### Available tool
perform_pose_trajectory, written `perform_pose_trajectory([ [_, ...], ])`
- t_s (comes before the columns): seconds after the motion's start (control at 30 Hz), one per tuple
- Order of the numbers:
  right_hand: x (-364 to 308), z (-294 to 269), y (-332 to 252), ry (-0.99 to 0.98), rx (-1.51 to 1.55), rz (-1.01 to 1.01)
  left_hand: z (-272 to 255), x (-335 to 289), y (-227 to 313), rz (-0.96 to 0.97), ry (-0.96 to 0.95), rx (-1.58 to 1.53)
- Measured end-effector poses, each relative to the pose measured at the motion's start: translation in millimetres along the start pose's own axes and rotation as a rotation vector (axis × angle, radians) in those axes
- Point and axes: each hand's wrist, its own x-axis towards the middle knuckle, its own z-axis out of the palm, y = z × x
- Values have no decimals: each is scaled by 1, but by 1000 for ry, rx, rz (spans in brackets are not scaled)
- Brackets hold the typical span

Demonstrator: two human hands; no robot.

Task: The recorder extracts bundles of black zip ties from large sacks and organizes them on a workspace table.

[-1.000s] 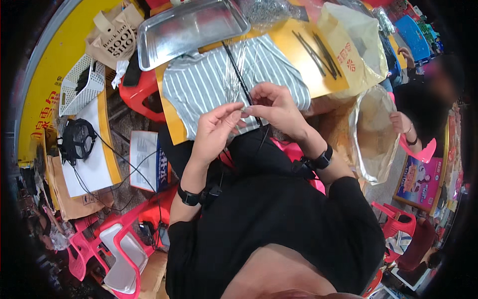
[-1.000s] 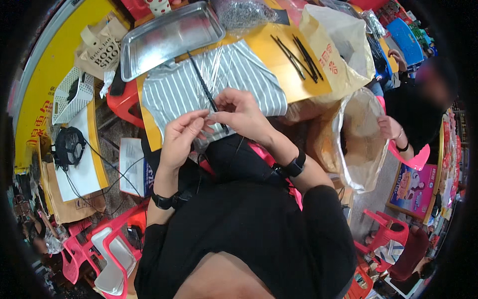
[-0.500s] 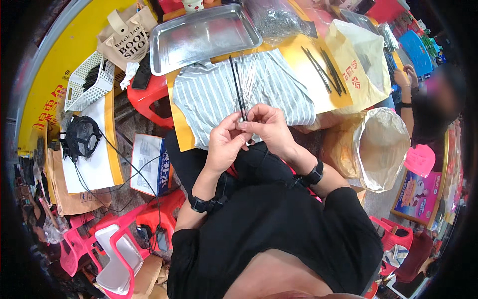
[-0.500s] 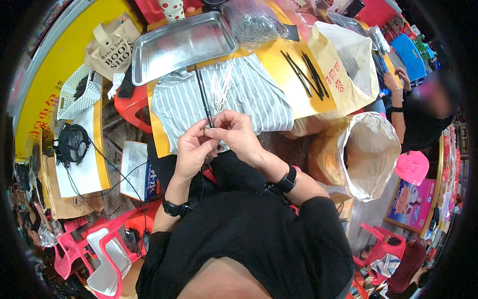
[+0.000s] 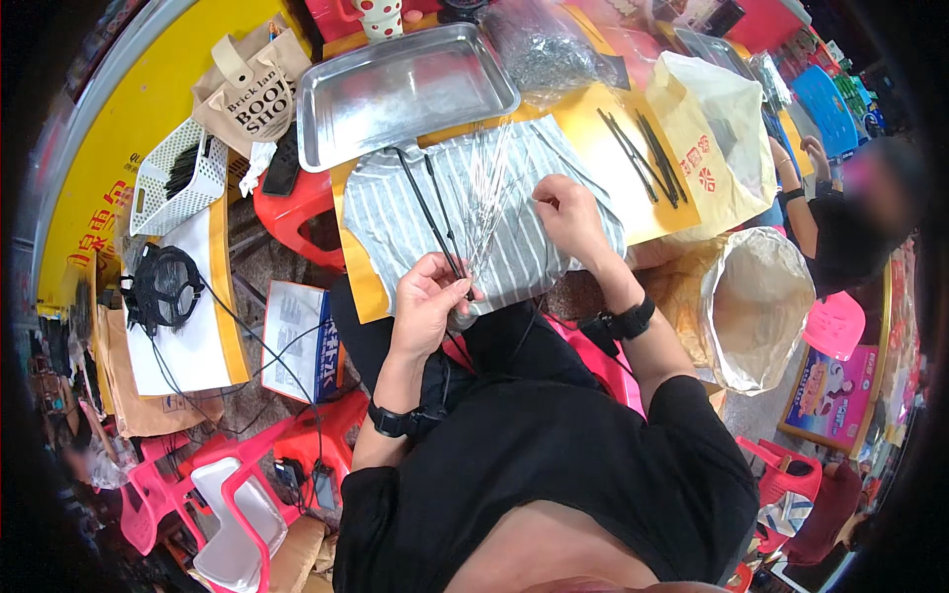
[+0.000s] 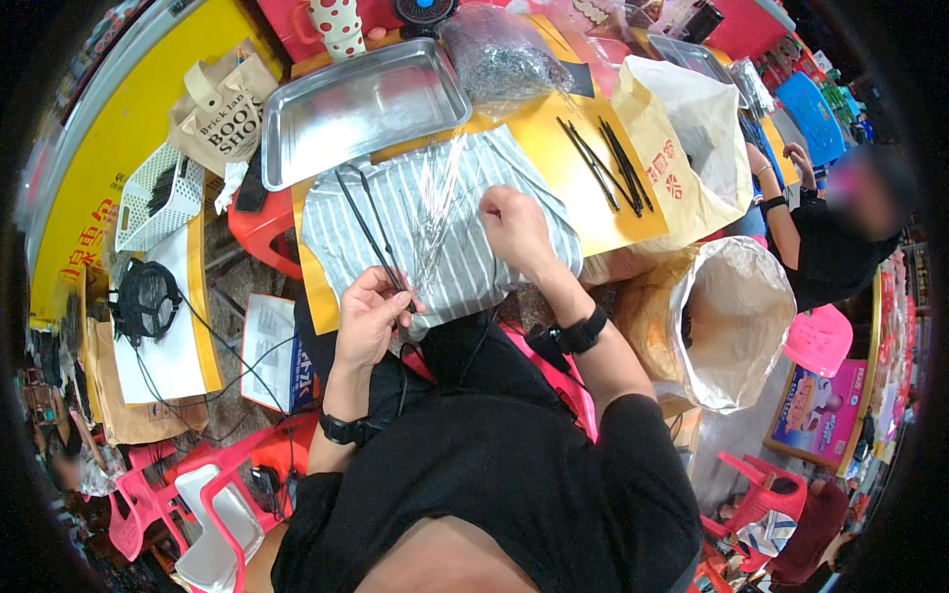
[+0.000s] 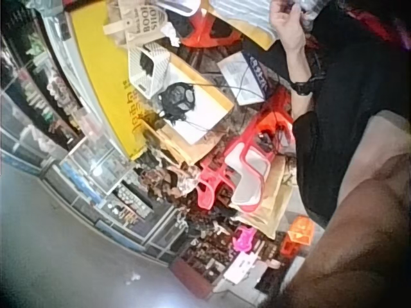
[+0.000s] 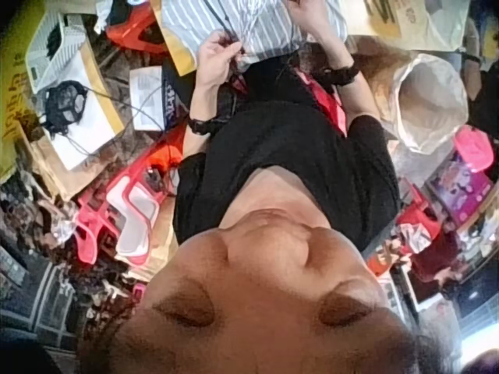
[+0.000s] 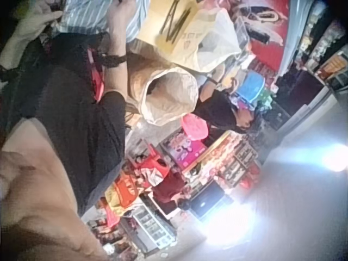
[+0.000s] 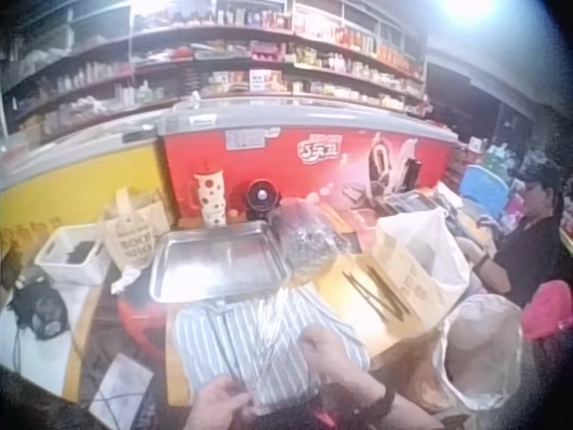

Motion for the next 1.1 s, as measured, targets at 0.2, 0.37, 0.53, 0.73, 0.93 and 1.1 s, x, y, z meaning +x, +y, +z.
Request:
perform_pose_trajectory([
  [0.2, 18, -2, 0, -297, -232, -179, 2, -6, 0, -39, -16, -39],
  [0.37, 36, -7, 2, -527, -300, -262, 1, -6, 1, -33, -31, -58],
  [0.53, 41, -16, -4, -579, -335, -386, 0, -6, 4, -30, -20, -23],
  [0.73, 55, -25, -2, -679, -343, -539, -2, -9, 5, -32, -7, -18],
  [0.93, 61, -21, -1, -690, -404, -775, -2, -11, 6, -19, 11, -12],
  [1.1, 85, -21, -13, -846, -527, -902, -8, -6, 14, -23, 34, 41],
])
